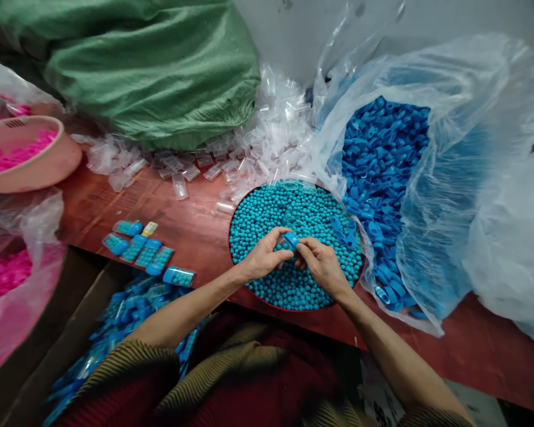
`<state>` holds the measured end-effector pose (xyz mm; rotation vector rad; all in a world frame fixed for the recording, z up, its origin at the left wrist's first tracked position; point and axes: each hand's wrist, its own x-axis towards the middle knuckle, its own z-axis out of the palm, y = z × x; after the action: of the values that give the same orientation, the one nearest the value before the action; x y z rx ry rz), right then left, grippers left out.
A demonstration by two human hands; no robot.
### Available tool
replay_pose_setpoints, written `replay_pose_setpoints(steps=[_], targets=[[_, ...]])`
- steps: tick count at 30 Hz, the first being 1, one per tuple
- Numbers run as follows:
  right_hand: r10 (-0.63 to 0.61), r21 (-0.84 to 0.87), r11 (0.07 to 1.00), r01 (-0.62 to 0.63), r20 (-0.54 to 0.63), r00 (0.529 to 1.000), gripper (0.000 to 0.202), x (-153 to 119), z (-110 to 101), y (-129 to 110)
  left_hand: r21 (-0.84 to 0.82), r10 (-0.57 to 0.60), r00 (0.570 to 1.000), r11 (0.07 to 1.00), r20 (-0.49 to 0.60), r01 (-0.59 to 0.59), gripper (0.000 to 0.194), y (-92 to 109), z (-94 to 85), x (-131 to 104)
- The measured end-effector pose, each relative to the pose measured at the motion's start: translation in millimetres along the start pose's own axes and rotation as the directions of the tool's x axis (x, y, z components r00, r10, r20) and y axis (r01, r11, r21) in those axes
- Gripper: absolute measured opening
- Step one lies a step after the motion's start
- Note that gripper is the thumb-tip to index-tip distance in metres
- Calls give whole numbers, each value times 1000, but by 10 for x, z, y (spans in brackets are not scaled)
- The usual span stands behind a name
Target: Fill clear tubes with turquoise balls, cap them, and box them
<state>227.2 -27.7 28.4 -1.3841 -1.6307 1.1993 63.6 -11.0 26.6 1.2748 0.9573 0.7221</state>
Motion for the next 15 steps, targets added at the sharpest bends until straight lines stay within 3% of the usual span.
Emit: replay_pose_setpoints(steps=[6, 10, 15], targets=[[-158, -196, 968, 155, 0, 987, 26, -42, -97, -26, 24, -19, 1000, 1000, -13, 20, 53, 27, 23, -19], [-287, -342, 896, 284, 41, 957, 28, -63, -77, 36, 81, 4, 998, 997, -60, 1, 45, -3, 60, -30], [-285, -330, 901, 281, 40, 958, 29, -62, -29, 36, 140, -32, 991, 989, -126, 50, 31, 24, 130, -41]])
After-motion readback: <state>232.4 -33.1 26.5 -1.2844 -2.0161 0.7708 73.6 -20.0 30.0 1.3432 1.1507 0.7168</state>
